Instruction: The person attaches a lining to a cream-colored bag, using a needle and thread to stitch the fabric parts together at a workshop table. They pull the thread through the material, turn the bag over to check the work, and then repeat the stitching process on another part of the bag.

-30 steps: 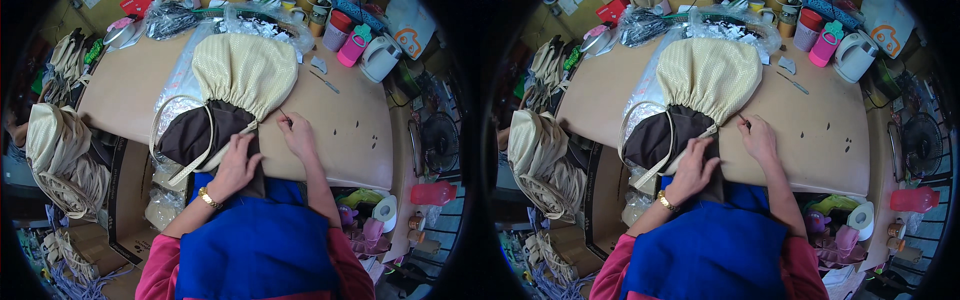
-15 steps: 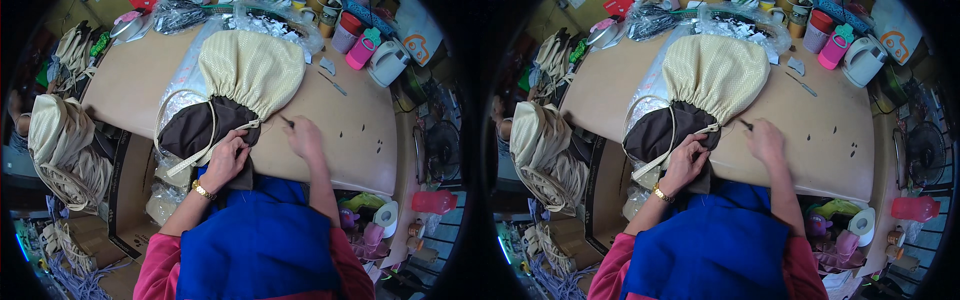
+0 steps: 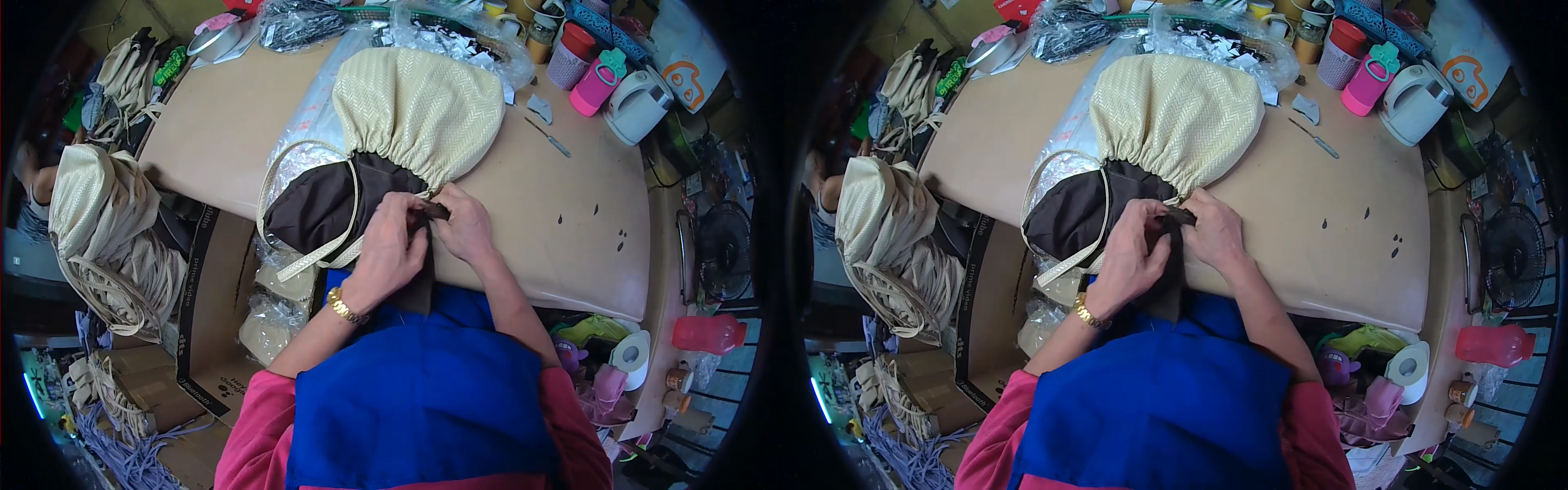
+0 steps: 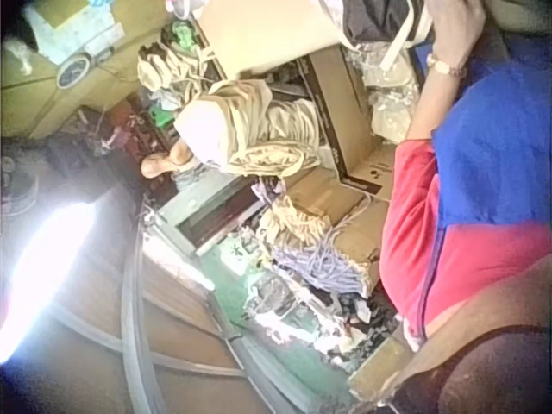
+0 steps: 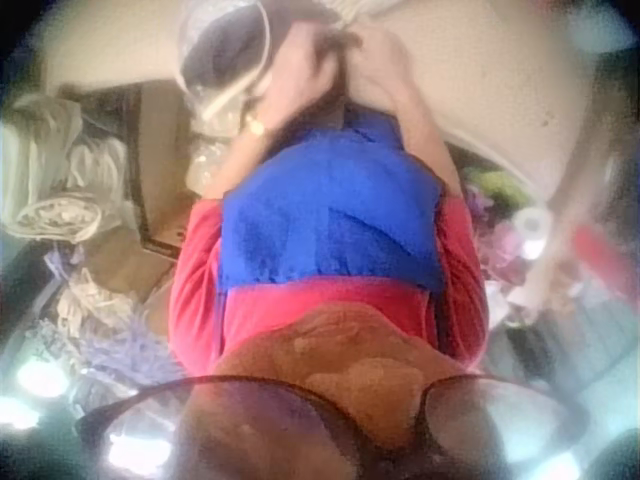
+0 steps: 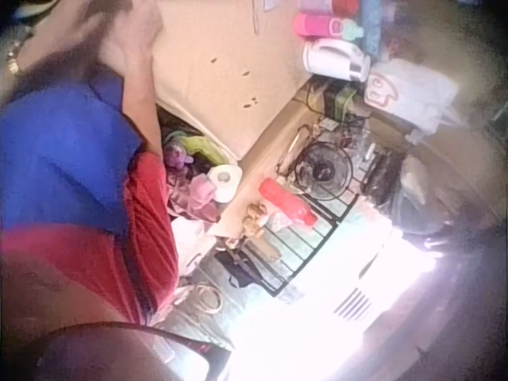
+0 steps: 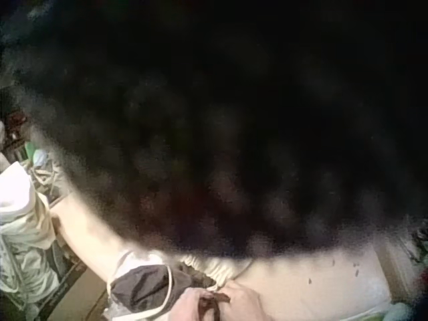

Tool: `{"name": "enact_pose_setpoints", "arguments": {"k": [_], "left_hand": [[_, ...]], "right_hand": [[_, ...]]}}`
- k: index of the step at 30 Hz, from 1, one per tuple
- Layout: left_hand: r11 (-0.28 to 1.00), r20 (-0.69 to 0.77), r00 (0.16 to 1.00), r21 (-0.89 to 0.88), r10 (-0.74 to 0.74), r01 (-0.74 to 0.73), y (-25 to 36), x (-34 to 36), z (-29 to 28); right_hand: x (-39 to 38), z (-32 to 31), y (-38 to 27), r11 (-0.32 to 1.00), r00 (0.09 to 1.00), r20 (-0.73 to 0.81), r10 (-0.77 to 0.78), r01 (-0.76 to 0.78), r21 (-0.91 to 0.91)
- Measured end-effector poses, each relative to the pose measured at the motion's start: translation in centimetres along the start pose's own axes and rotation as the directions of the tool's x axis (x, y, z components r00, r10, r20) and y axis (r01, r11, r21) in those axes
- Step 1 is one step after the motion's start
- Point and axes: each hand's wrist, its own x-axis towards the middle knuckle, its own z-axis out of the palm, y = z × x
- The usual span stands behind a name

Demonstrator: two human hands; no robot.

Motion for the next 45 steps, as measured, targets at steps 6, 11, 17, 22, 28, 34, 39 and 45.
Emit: {"name": "enact_pose_setpoints", "arguments": {"k": [6,11,17,22,28,34,39,45], "left_hand": [[0.862,-0.019,0.954,-0.433,-0.300,0.262,-2.3,-0.3,4.0],[1.000,-0.140,0.990,0.016,-0.002,0.005,-2.6,0.3,4.0],[0.852,-0.013,0.920,-0.384,-0.391,0.357,-3.5,0.2,3.7],[0.689,0.090,0.888,-0.597,-0.450,0.410,-4.4,0.3,3.6],[0.694,0.085,0.882,-0.585,-0.463,0.420,-4.2,0.4,3.2],[0.672,0.138,0.890,-0.608,-0.434,0.422,-4.5,0.2,3.1],[0.598,0.136,0.903,-0.708,-0.407,0.376,-4.7,0.1,3.2],[0.582,0.117,0.916,-0.739,-0.384,0.338,-5.1,-0.1,3.1]], "right_hand": [[-0.5,-2.2,-0.6,0.984,0.989,0.060,0.134,-0.140,0.113],[-0.9,-3.3,-2.1,0.988,0.987,0.086,0.136,-0.141,0.061],[-2.3,-4.0,-2.5,0.995,0.993,-0.104,0.060,-0.050,0.092],[-2.5,-4.1,-3.2,0.963,0.993,-0.112,-0.033,0.002,-0.268],[-2.1,-2.6,-3.7,0.931,0.986,-0.097,-0.136,0.093,-0.353],[-2.1,-1.6,-3.2,0.922,0.982,-0.116,-0.149,0.096,-0.374],[-1.8,-1.0,-2.5,0.978,0.980,-0.184,0.075,-0.108,-0.178],[-0.8,-0.2,-1.7,0.966,0.982,0.069,0.174,-0.157,-0.206]]}}
